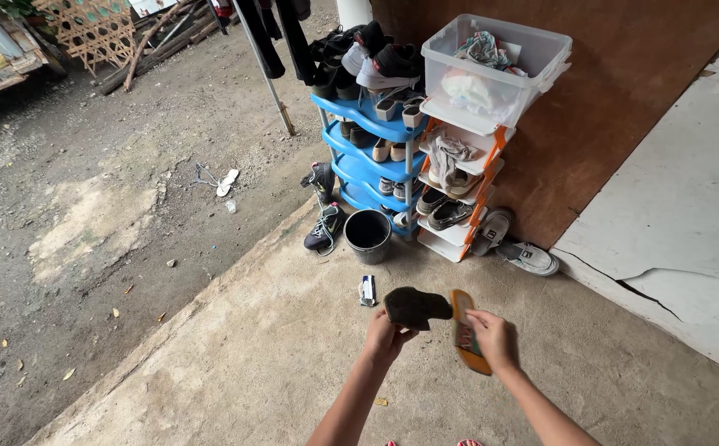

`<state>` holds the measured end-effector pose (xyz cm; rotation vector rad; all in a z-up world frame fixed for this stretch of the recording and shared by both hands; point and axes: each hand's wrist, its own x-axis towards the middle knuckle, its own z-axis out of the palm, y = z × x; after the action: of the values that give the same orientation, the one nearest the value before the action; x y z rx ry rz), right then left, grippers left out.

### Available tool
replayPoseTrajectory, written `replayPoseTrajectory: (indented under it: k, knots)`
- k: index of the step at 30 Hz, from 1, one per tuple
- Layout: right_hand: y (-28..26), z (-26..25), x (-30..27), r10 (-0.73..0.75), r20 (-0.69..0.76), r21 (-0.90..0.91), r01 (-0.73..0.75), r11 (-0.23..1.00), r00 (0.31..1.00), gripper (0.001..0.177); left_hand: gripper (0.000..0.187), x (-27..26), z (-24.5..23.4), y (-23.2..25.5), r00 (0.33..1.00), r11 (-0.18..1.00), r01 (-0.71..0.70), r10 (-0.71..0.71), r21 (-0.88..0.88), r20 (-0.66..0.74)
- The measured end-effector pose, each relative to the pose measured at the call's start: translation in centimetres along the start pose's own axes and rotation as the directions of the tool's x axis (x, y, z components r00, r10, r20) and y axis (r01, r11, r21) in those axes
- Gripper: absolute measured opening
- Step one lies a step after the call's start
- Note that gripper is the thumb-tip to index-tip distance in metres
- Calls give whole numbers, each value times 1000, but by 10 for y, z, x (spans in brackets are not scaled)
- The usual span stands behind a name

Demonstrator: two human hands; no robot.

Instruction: The person picks up various shoes and sandals from the floor and places them on a blue multi-tier shoe rack. They then use a broom to sweep debris near the doorway and under a bench.

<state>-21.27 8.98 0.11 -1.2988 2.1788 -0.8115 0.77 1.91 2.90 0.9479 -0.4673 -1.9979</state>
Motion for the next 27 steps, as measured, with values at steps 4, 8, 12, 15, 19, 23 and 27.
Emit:
replayPoseTrajectory:
  k: [4,8,12,15,19,23,27]
  knots:
    - [35,-9,14,-47,-89,125,58,991,995,19,11,10,-9,3,996,987,-86,90,136,-27]
    - [23,-4,22,-80,22,690,43,723,997,20,13,13,-7,13,995,983,-61,73,175,-64]
    - [-6,-7,12,-46,316,914,-291,282,948,24,14,14,2,9,993,972,-51,75,228,-95]
    - [-34,-6,4,-75,237,865,-175,470,969,22,15,16,8,1,996,971,-43,59,235,-61]
    - [-62,-1,0,-160,74,714,59,697,984,19,18,19,15,-12,997,993,-74,75,89,-9]
    - [-73,8,-4,-134,-63,542,146,827,989,17,19,15,13,-17,999,988,42,-36,146,-39]
    - [-67,11,-6,-161,46,532,112,839,986,21,16,12,13,-20,1000,992,-3,3,126,3]
